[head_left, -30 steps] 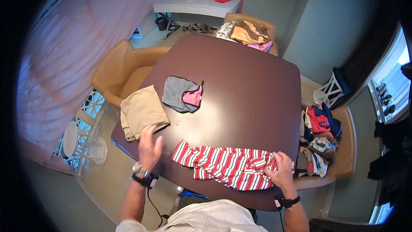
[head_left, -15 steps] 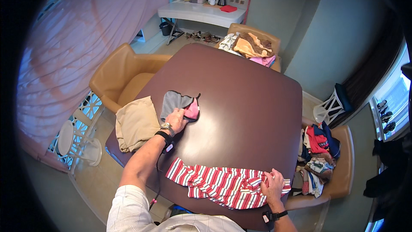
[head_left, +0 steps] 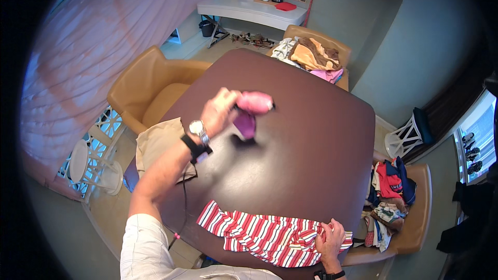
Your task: The person folds a pair of beige pants and a red-and-white striped long-sleeve shirt on a dining table. They smooth and align each garment, fold the sides and ends, and place the finished items on the table.
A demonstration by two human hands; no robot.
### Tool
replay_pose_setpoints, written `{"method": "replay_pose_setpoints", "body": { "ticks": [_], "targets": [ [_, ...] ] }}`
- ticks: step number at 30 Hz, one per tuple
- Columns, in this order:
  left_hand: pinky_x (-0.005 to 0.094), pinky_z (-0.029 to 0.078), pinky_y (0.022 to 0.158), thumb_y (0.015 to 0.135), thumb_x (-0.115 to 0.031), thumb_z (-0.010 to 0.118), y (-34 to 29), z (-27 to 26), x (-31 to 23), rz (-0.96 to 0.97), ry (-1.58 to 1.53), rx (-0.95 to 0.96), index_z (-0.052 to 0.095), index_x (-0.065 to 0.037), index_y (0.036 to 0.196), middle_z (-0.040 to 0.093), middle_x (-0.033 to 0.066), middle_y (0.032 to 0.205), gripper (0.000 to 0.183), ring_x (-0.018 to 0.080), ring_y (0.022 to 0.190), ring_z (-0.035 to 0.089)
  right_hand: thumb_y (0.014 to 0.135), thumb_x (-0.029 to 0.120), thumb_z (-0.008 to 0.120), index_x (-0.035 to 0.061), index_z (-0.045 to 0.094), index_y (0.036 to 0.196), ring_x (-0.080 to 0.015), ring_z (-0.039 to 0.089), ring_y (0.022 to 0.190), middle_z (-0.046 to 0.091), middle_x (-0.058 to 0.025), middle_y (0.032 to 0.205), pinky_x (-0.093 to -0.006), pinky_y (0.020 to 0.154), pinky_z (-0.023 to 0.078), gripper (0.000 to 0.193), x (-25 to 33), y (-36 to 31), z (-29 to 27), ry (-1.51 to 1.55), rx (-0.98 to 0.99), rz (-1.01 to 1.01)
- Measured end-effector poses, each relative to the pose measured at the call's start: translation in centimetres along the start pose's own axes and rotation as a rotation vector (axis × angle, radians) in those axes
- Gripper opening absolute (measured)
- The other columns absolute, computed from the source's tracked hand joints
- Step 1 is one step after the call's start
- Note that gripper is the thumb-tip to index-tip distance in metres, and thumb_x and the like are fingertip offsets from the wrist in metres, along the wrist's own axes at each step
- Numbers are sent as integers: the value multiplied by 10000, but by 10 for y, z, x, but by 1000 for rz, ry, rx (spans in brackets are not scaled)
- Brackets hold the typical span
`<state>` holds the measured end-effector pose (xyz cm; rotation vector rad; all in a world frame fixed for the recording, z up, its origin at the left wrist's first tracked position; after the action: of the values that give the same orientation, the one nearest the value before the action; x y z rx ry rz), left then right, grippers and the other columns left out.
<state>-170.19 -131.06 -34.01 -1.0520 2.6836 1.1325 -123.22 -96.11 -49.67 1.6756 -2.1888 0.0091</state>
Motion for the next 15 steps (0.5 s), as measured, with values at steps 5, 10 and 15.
{"method": "replay_pose_setpoints", "body": {
  "ticks": [5,10,15],
  "targets": [
    [552,605,983,903,-34,792,57,1,107,-319,234,-110,533,-154,1555,609,233,1361,712,501,1168,690,827,211,850,161,736,1337,-405,514,1452,565,-152,1533,-588,1182,395,524,1,1,1,16,-23,1],
    [549,610,996,949,-127,793,-6,28,134,-256,217,129,588,-101,1487,640,237,1402,577,477,1187,709,825,211,858,160,734,1327,-403,523,1444,572,-153,1530,-586,1178,401,520,7,6,-1,21,-33,0],
    [516,610,993,959,-201,805,-91,39,33,-196,32,355,721,-76,1287,717,200,1310,361,423,1195,710,843,211,858,156,727,1338,-404,519,1450,569,-157,1538,-590,1182,398,516,-2,-2,3,-1,-49,-8]
  ]
}}
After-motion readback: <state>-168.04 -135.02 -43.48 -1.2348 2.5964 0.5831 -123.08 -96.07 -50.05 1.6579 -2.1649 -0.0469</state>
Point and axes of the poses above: each hand's wrist, its own y-axis towards the middle knuckle, its own z-axis out of the palm, x = y × z, the point moved 3 cm from there along y, towards the middle knuckle
